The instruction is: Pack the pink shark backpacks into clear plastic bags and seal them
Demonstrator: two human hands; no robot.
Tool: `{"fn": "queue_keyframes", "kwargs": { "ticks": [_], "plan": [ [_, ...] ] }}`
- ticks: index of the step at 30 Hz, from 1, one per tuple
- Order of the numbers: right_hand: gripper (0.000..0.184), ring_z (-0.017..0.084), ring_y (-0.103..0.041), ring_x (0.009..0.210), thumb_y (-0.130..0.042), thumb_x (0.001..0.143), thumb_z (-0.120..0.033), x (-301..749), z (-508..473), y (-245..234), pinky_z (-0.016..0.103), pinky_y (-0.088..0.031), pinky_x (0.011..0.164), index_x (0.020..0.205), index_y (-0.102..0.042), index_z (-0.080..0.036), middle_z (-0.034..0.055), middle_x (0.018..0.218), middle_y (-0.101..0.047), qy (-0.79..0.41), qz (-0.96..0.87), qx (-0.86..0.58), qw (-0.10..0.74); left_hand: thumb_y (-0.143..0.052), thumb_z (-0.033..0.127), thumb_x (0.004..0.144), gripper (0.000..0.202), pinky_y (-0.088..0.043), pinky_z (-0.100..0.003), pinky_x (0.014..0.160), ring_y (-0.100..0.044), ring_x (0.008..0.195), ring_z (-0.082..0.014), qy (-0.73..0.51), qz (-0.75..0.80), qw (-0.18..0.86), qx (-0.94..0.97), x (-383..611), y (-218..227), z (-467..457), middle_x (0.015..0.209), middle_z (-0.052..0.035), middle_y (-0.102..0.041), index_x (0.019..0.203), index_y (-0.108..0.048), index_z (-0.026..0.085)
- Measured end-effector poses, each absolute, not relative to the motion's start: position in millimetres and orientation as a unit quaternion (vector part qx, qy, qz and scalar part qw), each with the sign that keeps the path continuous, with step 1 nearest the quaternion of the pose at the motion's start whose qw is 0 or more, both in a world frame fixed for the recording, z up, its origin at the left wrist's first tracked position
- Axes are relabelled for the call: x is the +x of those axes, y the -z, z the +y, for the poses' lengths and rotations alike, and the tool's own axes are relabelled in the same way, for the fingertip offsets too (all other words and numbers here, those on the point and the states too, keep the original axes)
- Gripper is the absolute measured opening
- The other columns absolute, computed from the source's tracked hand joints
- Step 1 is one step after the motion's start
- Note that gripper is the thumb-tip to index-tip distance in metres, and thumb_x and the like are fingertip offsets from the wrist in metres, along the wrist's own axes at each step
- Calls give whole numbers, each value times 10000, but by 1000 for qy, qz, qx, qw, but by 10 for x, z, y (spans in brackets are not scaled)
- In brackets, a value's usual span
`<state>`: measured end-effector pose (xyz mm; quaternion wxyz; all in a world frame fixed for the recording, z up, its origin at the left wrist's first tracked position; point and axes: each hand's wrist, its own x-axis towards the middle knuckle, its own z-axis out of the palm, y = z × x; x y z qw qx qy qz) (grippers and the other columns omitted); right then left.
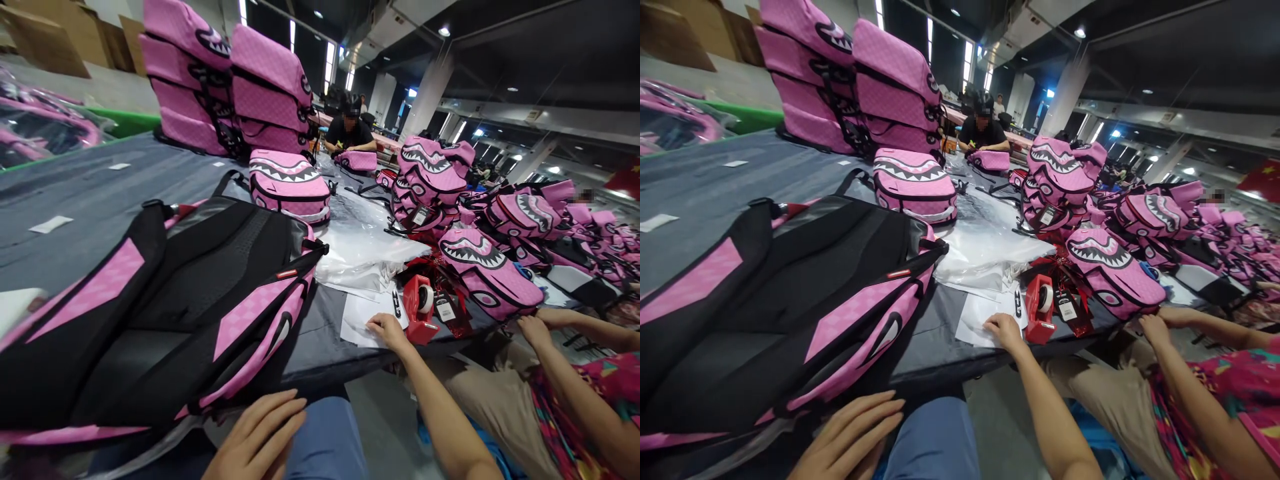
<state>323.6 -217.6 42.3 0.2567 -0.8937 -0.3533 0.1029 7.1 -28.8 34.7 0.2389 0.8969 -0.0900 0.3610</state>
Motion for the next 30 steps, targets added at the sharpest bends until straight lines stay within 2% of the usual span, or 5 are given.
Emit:
{"fn": "queue_keyframes", "kwargs": {
  "ticks": [7, 14, 18, 22, 30],
  "plan": [
    [128, 205, -616, 833, -595, 898, -193, 3448, -2034, -936, 275, -412, 760, 790, -664, -199, 60, 858, -692, 18, -345, -916, 204, -651, 226, 901, 519, -528, -502, 1103, -593, 1323, -315, -262, -180, 150, 936, 1117, -328, -615, 1423, -142, -628, 1405, -541, 167],
    [322, 257, -604, 883, -411, 1017, -395, 3369, -2147, -1736, 375, -444, 878, 900, -643, -206, 122, 895, -679, 249, -404, -843, 254, -561, 278, 996, 664, -513, -485, 1127, -525, 1398, -264, -339, -36, 331, 880, 1113, -546, -690, 1502, -132, -548, 1585, -256, 295],
    [304, 167, -513, 608, -487, 1003, -443, 2571, -2048, -1767, 268, -388, 630, 880, -670, -233, 10, 666, -597, -77, -540, -801, 246, -624, 360, 966, 789, -400, -569, 1194, -367, 1505, -318, -381, 57, 427, 818, 861, -740, -635, 1609, -144, -408, 1617, -179, 342],
    [409, 99, -388, 533, -561, 945, -577, 2135, -1868, -1635, 222, -307, 540, 792, -606, -200, -46, 617, -488, -421, -493, -694, 313, -819, 638, 716, 808, -537, -522, 1017, -594, 1262, -385, -167, 60, 682, 709, 668, -664, -638, 1265, -134, -698, 1392, -581, 265],
    [692, 118, -531, 685, -976, 468, -544, 2266, -1642, -1150, 218, -422, 631, 957, -663, -166, -18, 769, -622, -510, -322, -641, 475, -840, 584, 654, 504, -439, -236, 630, -536, 688, -152, -191, 231, 764, 571, 412, -490, -572, 733, 20, -586, 863, -588, 200]
  ]
}}
